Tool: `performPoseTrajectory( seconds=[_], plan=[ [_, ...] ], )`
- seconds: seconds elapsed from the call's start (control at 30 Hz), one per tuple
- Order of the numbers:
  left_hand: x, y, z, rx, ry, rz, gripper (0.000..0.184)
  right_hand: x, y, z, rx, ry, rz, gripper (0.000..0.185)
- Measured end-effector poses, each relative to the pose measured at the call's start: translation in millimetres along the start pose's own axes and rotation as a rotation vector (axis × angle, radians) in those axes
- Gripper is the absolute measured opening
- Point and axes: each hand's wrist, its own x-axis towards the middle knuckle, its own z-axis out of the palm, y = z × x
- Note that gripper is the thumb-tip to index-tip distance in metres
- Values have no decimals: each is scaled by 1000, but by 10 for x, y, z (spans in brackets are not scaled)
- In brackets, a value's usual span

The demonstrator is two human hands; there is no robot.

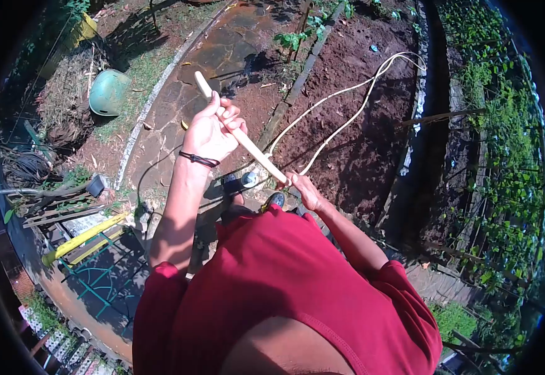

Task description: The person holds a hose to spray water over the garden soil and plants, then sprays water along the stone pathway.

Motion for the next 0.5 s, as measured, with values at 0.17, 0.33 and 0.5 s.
performPoseTrajectory(
  seconds=[0.17,0.33,0.5],
  plan=[
    [-39,324,8,34,0,-12,29,-208,-97,-38,-366,99,-126,46],
    [-51,820,-205,141,18,50,29,-131,-667,250,-277,165,-15,41],
    [-333,1438,-405,564,71,196,46,275,-1208,652,-361,250,-67,48]
  ],
)
